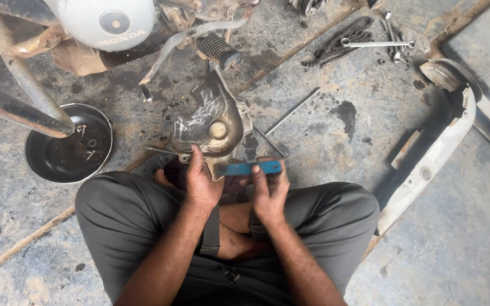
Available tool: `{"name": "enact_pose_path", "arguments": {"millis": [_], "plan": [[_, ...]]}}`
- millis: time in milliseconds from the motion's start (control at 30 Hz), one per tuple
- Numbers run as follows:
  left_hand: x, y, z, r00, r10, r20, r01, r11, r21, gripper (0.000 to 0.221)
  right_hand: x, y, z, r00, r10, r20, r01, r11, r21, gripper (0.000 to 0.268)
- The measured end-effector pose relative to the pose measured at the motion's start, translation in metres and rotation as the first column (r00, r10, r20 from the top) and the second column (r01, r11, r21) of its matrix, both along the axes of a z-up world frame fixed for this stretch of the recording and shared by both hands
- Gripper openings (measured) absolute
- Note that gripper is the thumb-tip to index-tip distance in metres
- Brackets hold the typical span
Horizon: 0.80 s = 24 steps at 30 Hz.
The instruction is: Scraping and cleaning a motorcycle engine cover to remove old gasket residue using a hand-held scraper blade.
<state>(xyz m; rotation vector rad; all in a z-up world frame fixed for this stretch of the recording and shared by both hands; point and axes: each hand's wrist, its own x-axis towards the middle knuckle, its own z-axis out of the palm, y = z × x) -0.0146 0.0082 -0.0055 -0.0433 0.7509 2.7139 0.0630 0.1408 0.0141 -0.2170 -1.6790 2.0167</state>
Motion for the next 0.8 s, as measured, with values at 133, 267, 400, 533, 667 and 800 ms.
{"name": "enact_pose_path", "arguments": {"millis": [133,267,400,533,667,800], "plan": [[-0.004,0.002,0.011,1.000,0.010,-0.009,-0.009,0.997,0.074,0.075,0.007,-0.005,-0.004,0.998,-0.002,-0.056,0.001,1.000,-0.021,0.021],[0.001,0.007,0.015,0.998,-0.028,0.049,0.025,0.999,0.045,0.076,0.002,-0.004,-0.004,0.993,-0.072,-0.095,0.073,0.997,0.006,0.022],[0.003,0.006,0.003,0.989,-0.123,0.083,0.128,0.990,-0.059,0.083,0.002,0.005,-0.001,0.992,-0.063,-0.109,0.078,0.987,0.141,0.019],[0.005,0.005,0.005,0.986,-0.161,0.047,0.165,0.983,-0.079,0.088,0.000,0.004,0.006,0.990,0.131,-0.049,-0.098,0.899,0.427,0.012],[0.010,0.005,0.005,0.983,-0.163,0.084,0.169,0.982,-0.082,0.089,-0.004,-0.001,0.006,0.984,0.174,-0.024,-0.147,0.891,0.429,0.015],[0.013,0.005,0.002,0.983,-0.164,0.083,0.172,0.979,-0.106,0.096,-0.004,-0.003,0.007,0.986,0.162,-0.031,-0.132,0.887,0.442,0.018]]}}
